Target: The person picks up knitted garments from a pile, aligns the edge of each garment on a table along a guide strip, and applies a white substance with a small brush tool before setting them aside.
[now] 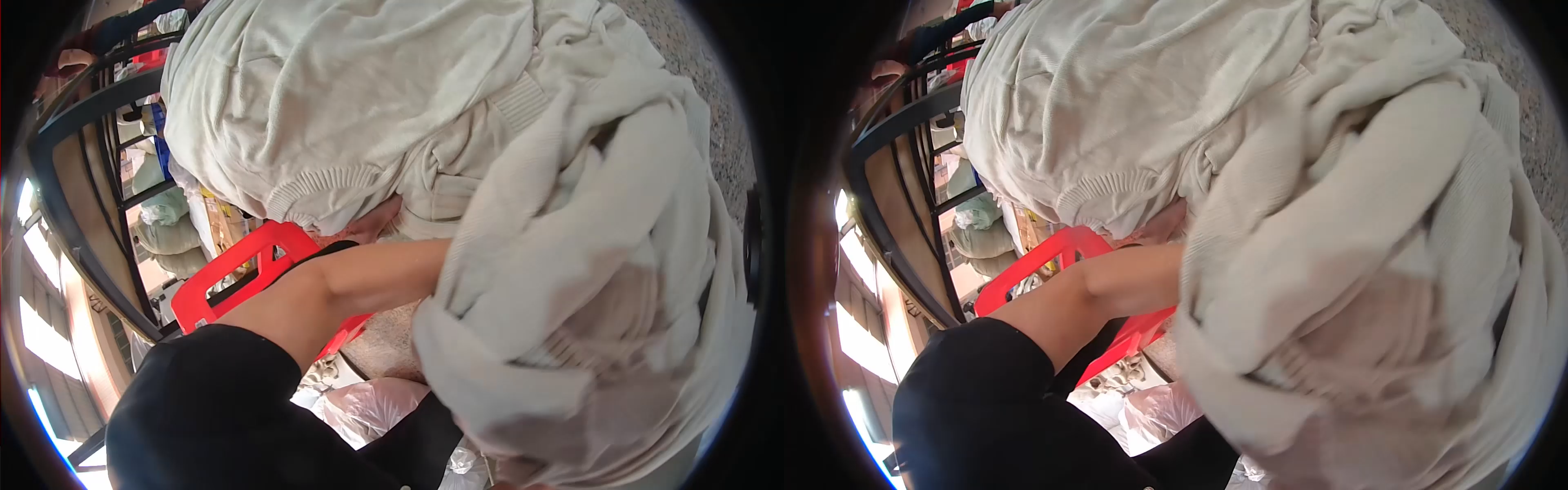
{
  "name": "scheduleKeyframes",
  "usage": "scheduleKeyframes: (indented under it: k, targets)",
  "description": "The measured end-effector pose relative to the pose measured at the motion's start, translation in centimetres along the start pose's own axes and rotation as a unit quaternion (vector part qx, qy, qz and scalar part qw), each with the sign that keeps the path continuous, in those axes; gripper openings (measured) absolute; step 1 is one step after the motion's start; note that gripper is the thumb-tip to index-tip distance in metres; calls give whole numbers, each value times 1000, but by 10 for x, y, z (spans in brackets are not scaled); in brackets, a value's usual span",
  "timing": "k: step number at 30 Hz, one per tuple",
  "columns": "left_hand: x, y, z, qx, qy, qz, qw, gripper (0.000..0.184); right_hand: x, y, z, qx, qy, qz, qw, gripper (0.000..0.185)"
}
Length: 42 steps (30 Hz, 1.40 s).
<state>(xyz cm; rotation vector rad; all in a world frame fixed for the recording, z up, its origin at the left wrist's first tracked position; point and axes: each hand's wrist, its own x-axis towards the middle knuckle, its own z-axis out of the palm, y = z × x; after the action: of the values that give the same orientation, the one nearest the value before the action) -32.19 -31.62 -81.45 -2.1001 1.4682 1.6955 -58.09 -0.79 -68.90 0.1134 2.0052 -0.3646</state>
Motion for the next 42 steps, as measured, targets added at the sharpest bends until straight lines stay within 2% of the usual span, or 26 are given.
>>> scheduleKeyframes:
  k: [4,8,13,16,20,24,28,31,33,34,35,36,37,38,39,40,41,42]
  targets:
    - [-65,-26,-34,-74,-15,-31,997,36,-24,-11,16,-22,-19,-14,999,42]
    - [-170,-52,-105,-153,-2,-88,984,36,-63,-39,45,-44,-73,-56,995,41]
    - [-326,-86,-231,-227,78,-191,952,37,-152,-83,103,-62,-156,-145,975,41]
    - [-405,-105,-344,-228,152,-230,934,37,-228,-113,166,-46,-184,-199,961,41]
    - [-444,-133,-494,-241,278,-222,903,38,-301,-151,247,-17,-187,-288,939,41]
    - [-436,-164,-576,-290,343,-217,867,39,-345,-178,317,-6,-198,-367,909,41]
    - [-412,-205,-583,-383,353,-229,822,40,-380,-186,377,-32,-219,-456,862,41]
    - [-404,-185,-526,-410,360,-191,816,41,-400,-196,402,-64,-231,-500,832,41]
    - [-402,-122,-480,-319,432,-97,838,31,-410,-227,410,-66,-266,-439,856,60]
    - [-388,-106,-467,-213,478,-87,848,36,-409,-226,417,-153,-210,-462,848,67]
    - [-374,-91,-454,-102,524,-88,841,41,-408,-228,417,-158,-215,-460,847,67]
    - [-362,-101,-441,47,525,28,849,65,-404,-235,413,-146,-252,-451,843,68]
    - [-348,-103,-439,41,521,30,852,65,-399,-239,408,-135,-284,-441,840,69]
    - [-336,-104,-438,133,513,-39,847,69,-393,-236,406,-122,-274,-481,824,71]
    - [-330,-103,-435,227,498,-109,829,74,-385,-232,403,-125,-272,-477,827,71]
    - [-331,-100,-434,230,494,-112,831,74,-374,-229,398,-105,-336,-474,807,70]
    - [-333,-93,-436,149,476,-138,856,78,-365,-228,391,-81,-399,-471,783,69]
    - [-333,-89,-438,68,457,-162,872,81,-355,-233,375,85,-580,-230,777,63]
